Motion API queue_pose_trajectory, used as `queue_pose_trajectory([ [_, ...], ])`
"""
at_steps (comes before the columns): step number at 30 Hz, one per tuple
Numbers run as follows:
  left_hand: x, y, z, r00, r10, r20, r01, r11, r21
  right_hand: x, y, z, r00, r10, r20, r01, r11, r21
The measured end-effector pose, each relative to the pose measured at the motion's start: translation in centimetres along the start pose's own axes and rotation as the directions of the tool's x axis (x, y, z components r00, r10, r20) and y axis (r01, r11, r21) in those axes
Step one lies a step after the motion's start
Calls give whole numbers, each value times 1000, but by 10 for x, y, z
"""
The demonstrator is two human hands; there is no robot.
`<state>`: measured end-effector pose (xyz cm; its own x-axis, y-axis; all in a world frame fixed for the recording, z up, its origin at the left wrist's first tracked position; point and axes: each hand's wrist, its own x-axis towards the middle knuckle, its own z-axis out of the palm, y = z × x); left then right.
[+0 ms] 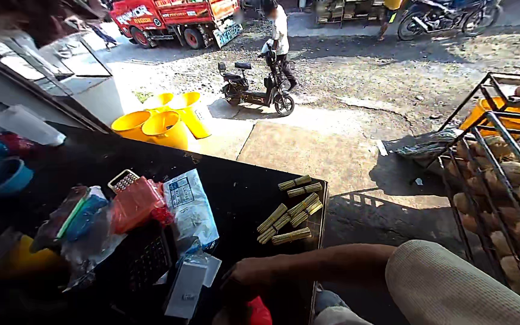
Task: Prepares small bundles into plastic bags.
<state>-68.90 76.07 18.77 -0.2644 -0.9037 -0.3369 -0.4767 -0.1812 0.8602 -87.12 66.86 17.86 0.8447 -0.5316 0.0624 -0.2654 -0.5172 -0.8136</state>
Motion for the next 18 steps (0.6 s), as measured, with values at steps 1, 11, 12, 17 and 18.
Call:
queue_pose_trajectory([
  [1, 3, -1, 0, 996, 34, -84, -18, 983, 184, 1, 10, 6, 999, -3, -38, 8, 991, 132],
  [11, 11, -7, 15, 826, 417, -378, -14, 686, 727, -5, 32, 43, 891, 436, 129, -359, 499, 789],
  [12, 11, -9, 14, 833, 427, -353, -30, 671, 741, -3, 36, 44, 887, 430, 169, -383, 480, 789],
  [17, 4, -8, -4, 923, 147, -355, 89, 817, 569, -6, 29, 56, 906, 336, -258, -236, 906, 351],
  [18, 1, -7, -8, 929, 14, -371, 146, 905, 399, -14, 17, 58, 893, 262, -365, -171, 950, 262],
])
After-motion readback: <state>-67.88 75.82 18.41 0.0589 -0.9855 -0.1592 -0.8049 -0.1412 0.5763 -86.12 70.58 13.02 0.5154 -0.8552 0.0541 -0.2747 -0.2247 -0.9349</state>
